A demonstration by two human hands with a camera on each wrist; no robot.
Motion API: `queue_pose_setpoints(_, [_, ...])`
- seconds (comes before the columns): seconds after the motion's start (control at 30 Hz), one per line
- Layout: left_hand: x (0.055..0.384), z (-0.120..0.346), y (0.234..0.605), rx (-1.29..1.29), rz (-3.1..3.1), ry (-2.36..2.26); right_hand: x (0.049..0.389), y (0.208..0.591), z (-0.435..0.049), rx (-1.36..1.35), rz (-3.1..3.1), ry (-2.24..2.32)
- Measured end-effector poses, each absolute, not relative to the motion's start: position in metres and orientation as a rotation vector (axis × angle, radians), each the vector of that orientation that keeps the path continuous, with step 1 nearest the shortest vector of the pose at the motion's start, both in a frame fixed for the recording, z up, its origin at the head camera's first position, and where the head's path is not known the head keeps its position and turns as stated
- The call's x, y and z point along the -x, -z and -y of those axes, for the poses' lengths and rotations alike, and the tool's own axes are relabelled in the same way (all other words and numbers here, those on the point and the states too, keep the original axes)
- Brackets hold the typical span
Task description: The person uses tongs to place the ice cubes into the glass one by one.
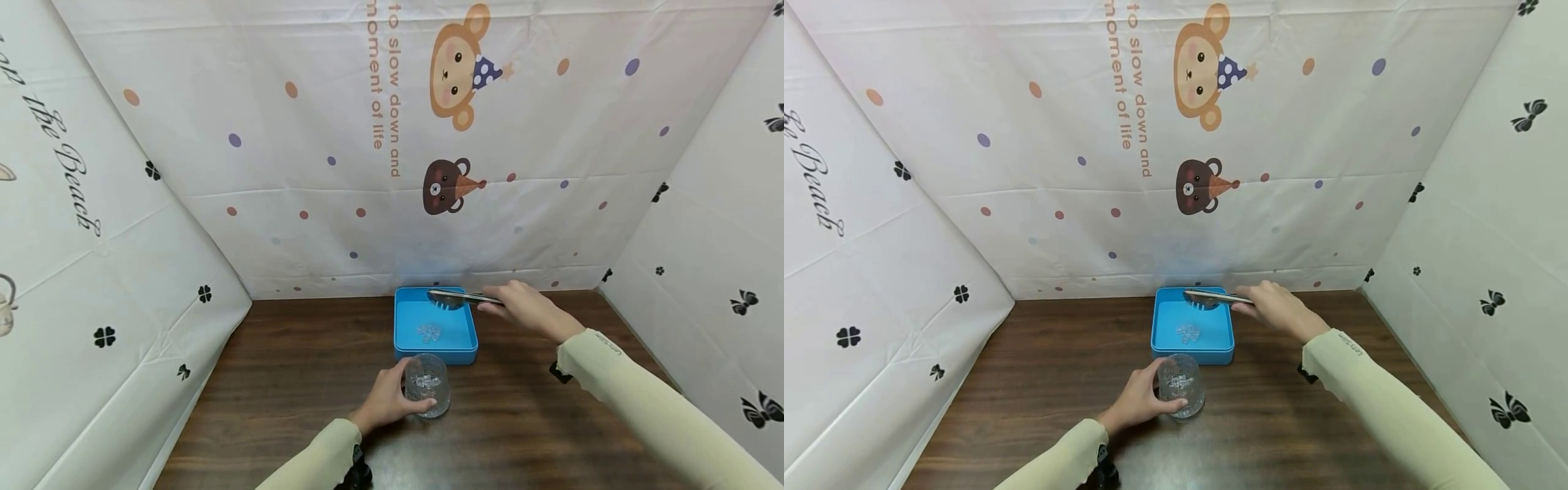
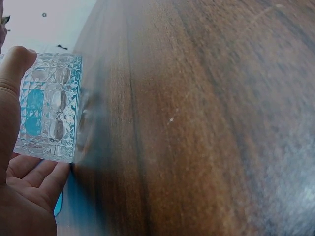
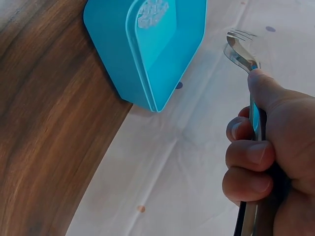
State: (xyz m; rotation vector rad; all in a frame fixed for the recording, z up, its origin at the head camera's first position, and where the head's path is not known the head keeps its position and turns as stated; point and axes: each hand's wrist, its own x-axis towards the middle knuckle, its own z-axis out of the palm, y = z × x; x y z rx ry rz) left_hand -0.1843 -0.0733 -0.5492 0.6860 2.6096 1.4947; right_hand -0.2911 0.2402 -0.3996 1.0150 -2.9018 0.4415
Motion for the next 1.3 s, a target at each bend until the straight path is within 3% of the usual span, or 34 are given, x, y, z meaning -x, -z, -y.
queue_pose_setpoints(0.67, [0.184, 0.074, 0.547, -0.697, -2.653, -1.449, 0.284, 0.396, -0.241, -1.05, 2.873, -0.441])
queue_pose_setpoints(1.3, [0.186, 0.074, 0.549, -0.714, -2.647, -1.459, 0.236, 0.383, -0.233, -1.29, 2.761, -0.478])
